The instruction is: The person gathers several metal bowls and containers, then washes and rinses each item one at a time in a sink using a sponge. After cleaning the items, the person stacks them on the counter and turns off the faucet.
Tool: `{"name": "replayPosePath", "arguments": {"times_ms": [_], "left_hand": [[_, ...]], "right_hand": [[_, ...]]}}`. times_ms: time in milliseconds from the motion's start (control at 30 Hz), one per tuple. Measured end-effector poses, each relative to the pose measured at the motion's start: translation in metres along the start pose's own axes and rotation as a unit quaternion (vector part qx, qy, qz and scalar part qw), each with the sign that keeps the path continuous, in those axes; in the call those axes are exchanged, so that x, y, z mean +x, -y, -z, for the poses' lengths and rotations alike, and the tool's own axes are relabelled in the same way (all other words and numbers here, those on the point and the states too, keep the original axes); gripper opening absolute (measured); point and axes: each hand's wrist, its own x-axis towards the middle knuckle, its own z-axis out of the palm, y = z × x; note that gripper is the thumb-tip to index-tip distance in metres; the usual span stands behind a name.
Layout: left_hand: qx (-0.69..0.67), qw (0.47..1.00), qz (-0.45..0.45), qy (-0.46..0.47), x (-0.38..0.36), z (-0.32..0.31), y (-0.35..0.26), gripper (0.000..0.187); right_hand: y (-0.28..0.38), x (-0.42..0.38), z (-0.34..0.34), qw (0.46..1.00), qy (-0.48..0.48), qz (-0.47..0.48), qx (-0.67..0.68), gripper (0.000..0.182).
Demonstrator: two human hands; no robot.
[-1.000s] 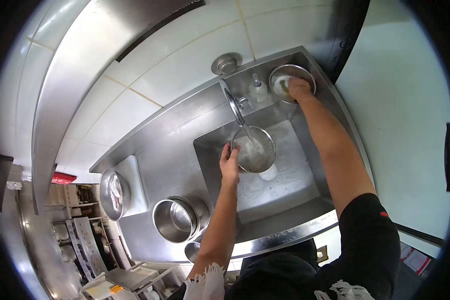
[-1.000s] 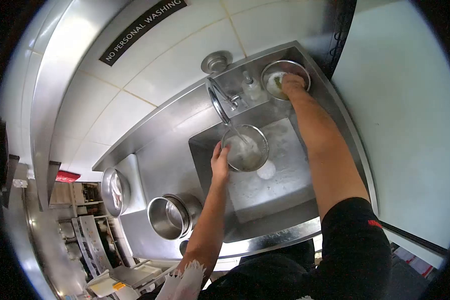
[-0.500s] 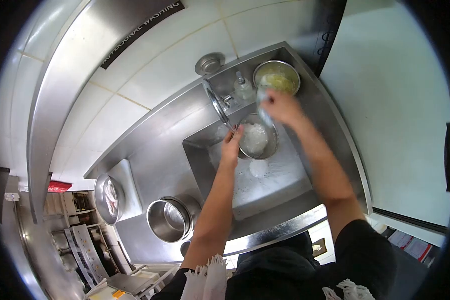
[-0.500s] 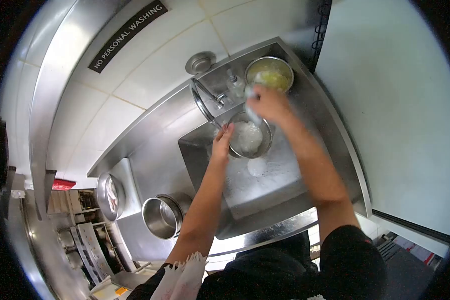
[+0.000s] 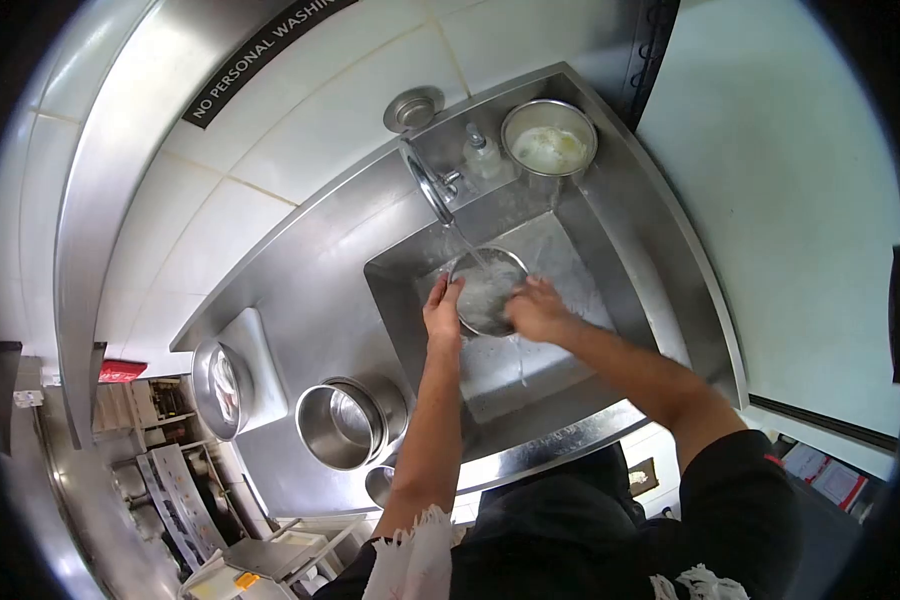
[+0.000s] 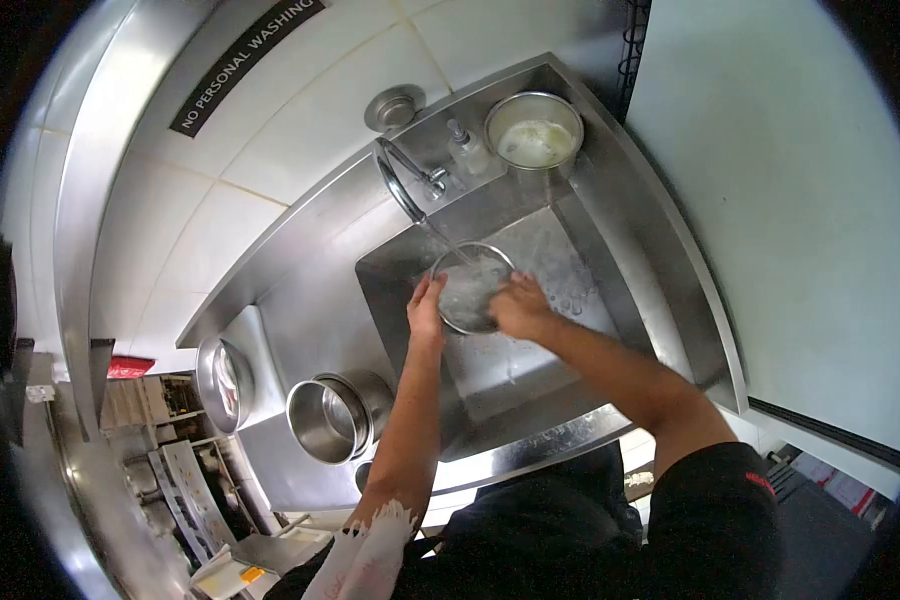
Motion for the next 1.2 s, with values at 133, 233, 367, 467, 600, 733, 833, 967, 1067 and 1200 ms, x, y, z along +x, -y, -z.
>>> {"name": "replayPosePath", "arguments": {"times_ms": [133,233,367,467,600,733,833,967,1067,1200], "left_hand": [[0.072,0.981,0.182,0.002,-0.025,0.001,-0.013,0.088],[0.045,0.978,0.203,0.032,-0.029,0.004,-0.009,0.092],[0.000,0.979,0.188,0.078,-0.031,0.006,-0.015,0.090],[-0.009,0.988,0.153,0.030,-0.019,0.015,0.007,0.086],[0.127,0.987,0.091,0.041,-0.041,0.012,-0.001,0.082],[0.046,0.982,0.173,0.059,-0.058,0.006,0.015,0.081],[0.121,0.972,0.187,0.069,-0.063,0.006,0.004,0.082],[0.085,0.964,0.232,0.092,-0.037,0.032,0.041,0.049],[0.152,0.913,0.371,0.078,-0.017,0.046,0.044,0.059],[0.143,0.863,0.464,0.138,-0.029,0.055,0.027,0.083]], "right_hand": [[-0.026,0.035,0.017,0.994,-0.091,0.046,-0.048,0.017],[-0.002,0.058,0.014,0.990,-0.136,0.034,-0.011,0.020],[0.022,0.067,-0.031,0.966,-0.167,0.050,0.189,0.023],[0.029,0.051,-0.045,0.956,0.049,0.080,0.279,0.028],[0.010,0.037,-0.057,0.928,0.339,0.148,-0.046,0.028],[-0.016,0.047,-0.140,0.992,0.037,-0.015,-0.121,0.024],[-0.004,0.062,-0.117,0.997,-0.036,-0.051,0.050,0.023],[0.014,0.042,-0.125,0.972,0.127,-0.049,0.191,0.030],[0.019,0.031,-0.122,0.885,0.336,-0.014,0.323,0.046],[0.018,0.017,-0.050,0.841,0.400,0.022,0.363,0.062]]}}
